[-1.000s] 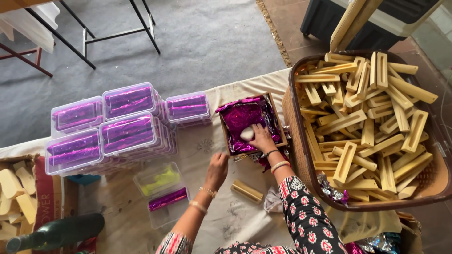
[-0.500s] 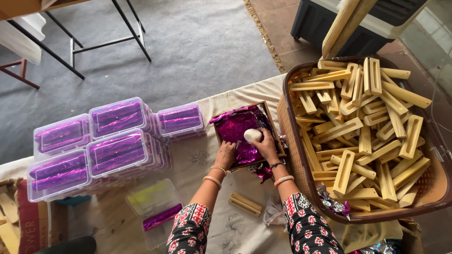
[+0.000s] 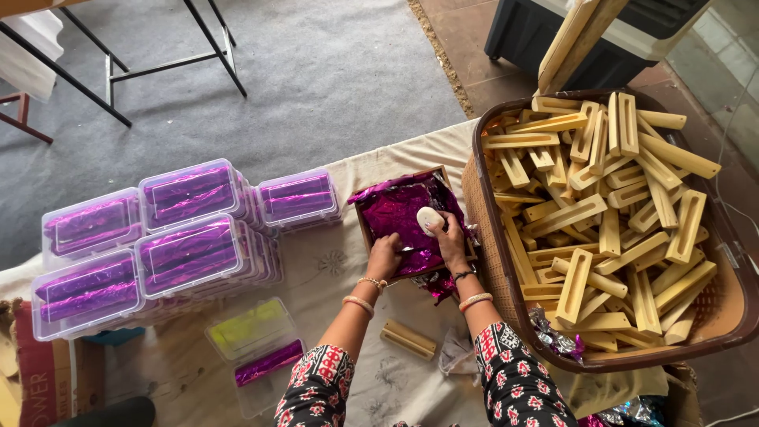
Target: The person sits at a table and wraps small wooden blocks with purple foil. They pick up a block, wipe it with a white cloth, and then wrap it in foil before placing it into a clear plastic container. The process is repeated for multiple blocks.
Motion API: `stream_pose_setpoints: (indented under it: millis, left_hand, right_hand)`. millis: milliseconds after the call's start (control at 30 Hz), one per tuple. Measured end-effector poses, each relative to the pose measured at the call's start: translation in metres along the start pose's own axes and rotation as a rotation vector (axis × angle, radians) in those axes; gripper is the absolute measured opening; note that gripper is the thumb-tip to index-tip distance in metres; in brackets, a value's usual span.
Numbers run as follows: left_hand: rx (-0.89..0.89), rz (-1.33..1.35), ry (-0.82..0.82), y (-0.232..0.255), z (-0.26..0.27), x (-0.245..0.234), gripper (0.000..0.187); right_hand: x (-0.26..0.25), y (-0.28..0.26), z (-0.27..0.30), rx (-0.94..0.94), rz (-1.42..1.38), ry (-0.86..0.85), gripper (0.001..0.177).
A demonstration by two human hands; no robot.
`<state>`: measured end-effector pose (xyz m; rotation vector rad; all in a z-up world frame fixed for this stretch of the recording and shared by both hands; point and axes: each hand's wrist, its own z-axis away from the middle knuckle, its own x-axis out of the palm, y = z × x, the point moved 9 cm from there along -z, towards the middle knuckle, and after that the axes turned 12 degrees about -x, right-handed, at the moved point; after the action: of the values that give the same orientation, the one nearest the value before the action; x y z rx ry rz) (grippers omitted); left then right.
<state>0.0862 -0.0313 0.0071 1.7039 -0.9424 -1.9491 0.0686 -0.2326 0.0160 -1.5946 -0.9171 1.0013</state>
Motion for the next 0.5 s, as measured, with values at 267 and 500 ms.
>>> stream_pose_setpoints:
  millis: [267,500]
  left_hand:
    - [-0.193,0.194,-0.084,-0.012,-0.006,-0.010,0.034]
    - [-0.228,0.349,-0.090,-0.049,-0.020,0.018,0.019]
  right_hand:
    - [0.003,0.008,0.001,-0.036,-0.114,-0.049,0.068]
    - [0.003,-0.012,0.007,0.000,-0.294,-0.034,0.068]
